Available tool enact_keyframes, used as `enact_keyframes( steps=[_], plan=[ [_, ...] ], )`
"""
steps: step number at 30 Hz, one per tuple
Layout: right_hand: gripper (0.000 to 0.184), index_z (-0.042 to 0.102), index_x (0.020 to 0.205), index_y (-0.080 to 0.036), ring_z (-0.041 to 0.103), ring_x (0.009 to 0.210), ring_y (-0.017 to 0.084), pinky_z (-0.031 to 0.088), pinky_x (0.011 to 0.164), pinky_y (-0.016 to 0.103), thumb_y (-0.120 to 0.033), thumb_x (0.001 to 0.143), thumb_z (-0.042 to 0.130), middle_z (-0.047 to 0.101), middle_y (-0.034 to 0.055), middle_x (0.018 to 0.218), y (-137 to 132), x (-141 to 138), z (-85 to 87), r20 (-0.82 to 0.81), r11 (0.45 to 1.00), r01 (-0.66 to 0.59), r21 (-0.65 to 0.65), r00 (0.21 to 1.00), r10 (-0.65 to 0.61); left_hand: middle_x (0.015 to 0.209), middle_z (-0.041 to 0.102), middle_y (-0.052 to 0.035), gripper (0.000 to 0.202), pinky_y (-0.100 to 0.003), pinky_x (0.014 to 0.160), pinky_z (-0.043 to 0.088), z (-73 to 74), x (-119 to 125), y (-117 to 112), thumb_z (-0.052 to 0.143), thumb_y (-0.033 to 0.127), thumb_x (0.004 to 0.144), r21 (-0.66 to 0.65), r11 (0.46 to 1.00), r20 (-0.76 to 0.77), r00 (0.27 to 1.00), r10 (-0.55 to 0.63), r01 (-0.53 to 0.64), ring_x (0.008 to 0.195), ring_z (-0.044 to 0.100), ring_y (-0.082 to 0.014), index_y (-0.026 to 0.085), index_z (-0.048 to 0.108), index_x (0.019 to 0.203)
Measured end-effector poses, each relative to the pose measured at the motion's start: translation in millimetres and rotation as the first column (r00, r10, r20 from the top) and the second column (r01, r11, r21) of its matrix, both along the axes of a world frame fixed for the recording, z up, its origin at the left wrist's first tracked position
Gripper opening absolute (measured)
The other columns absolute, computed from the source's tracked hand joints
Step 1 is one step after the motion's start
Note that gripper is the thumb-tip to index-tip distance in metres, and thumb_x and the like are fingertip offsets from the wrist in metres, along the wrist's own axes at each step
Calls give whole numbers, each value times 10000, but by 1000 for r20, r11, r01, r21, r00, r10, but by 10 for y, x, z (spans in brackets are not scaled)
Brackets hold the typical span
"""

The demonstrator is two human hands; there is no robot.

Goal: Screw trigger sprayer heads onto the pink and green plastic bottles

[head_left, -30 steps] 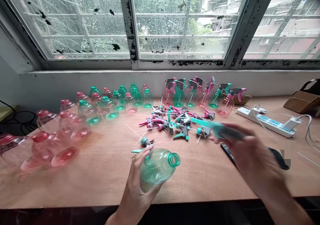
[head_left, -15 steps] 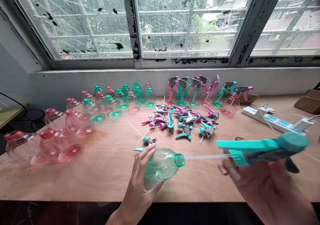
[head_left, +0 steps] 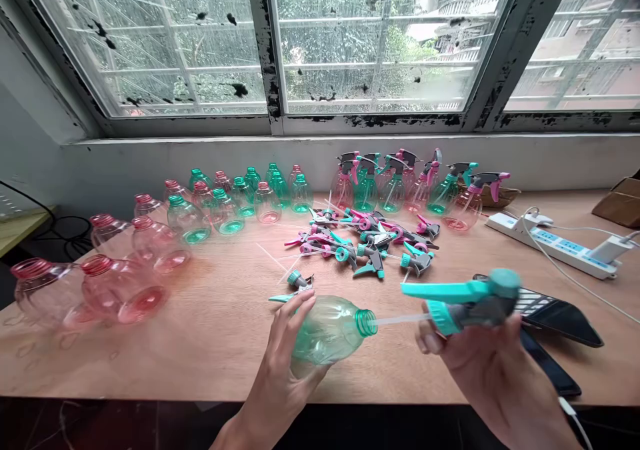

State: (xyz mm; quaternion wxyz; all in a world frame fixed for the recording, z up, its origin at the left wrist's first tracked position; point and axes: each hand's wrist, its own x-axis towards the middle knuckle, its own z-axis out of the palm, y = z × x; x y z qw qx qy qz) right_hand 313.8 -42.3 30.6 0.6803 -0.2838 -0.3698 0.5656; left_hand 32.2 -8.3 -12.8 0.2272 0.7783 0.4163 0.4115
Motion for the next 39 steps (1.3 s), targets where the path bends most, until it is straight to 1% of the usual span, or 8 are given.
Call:
enact_keyframes(
  steps=[3, 7, 10, 13, 18, 26, 33, 39],
  plan=[
    [599, 846, 957, -330, 648, 710, 276, 551, 678, 423, -814, 605, 821, 792, 32, 835, 19, -29, -165, 192, 999, 27, -18, 981, -23, 1598, 413, -63, 750, -553, 1244, 342, 19, -33, -14, 731, 546, 917, -75, 995, 23, 998, -61, 62, 1496, 396, -365, 479, 349, 1559],
    [385, 804, 998, -312, 706, 741, 262, 551, 725, 371, -508, 704, 957, 787, 3, 755, -23, 13, -353, 440, 979, 100, -178, 898, -12, 1628, 378, -51, 521, -539, 1261, 323, 55, -71, -30, 417, 635, 1038, -215, 963, 83, 986, -146, 161, 1540, 335, -363, 456, 473, 1524],
    [408, 783, 1097, -296, 694, 714, 230, 563, 699, 336, -519, 777, 903, 768, -14, 728, -7, -1, -486, 450, 967, 49, -249, 890, 71, 1661, 375, -28, 482, -512, 1298, 268, 84, -89, -21, 456, 567, 1062, -328, 933, 182, 979, -89, 146, 1565, 325, -326, 446, 465, 1529],
    [434, 751, 1177, -273, 667, 675, 206, 558, 696, 330, -554, 854, 821, 745, -22, 690, 49, -30, -593, 455, 961, -54, -272, 872, 178, 1730, 307, -22, 727, -506, 1319, 231, 111, -116, -4, 620, 573, 991, -481, 855, 284, 957, -57, 193, 1607, 260, -310, 430, 285, 1620],
    [446, 781, 1035, -254, 637, 622, 191, 540, 630, 310, -487, 697, 954, 755, -20, 678, 80, -7, -649, 430, 952, -54, -301, 883, 186, 1773, 235, -31, 1143, -487, 1347, 135, 185, -160, -6, 857, 558, 800, -626, 748, 202, 973, -116, 219, 1644, 159, -315, 361, 154, 1679],
    [341, 783, 954, -195, 650, 584, 218, 515, 626, 366, -497, 813, 853, 730, -1, 586, 60, 28, -647, 552, 959, -11, -282, 816, 172, 1790, 149, -10, 1143, -495, 1345, 136, 203, -192, 31, 909, 397, 785, -581, 797, 45, 984, -171, 164, 1642, 175, -321, 401, 181, 1667],
    [389, 793, 957, -198, 664, 607, 232, 506, 639, 374, -555, 812, 839, 739, 8, 619, 51, 16, -617, 541, 959, -49, -280, 817, 200, 1796, 120, -8, 1219, -532, 1321, 210, 128, -194, 8, 899, 319, 812, -562, 762, 281, 941, -189, 320, 1642, 166, -320, 459, 30, 1656],
    [402, 791, 951, -198, 666, 609, 239, 500, 636, 375, -563, 796, 855, 746, 13, 611, 65, 29, -625, 549, 960, -29, -278, 815, 183, 1778, 208, -43, 1002, -571, 1313, 195, 119, -220, 11, 855, 389, 857, -535, 771, 292, 932, -215, 346, 1631, 202, -349, 395, 246, 1653]
  ],
)
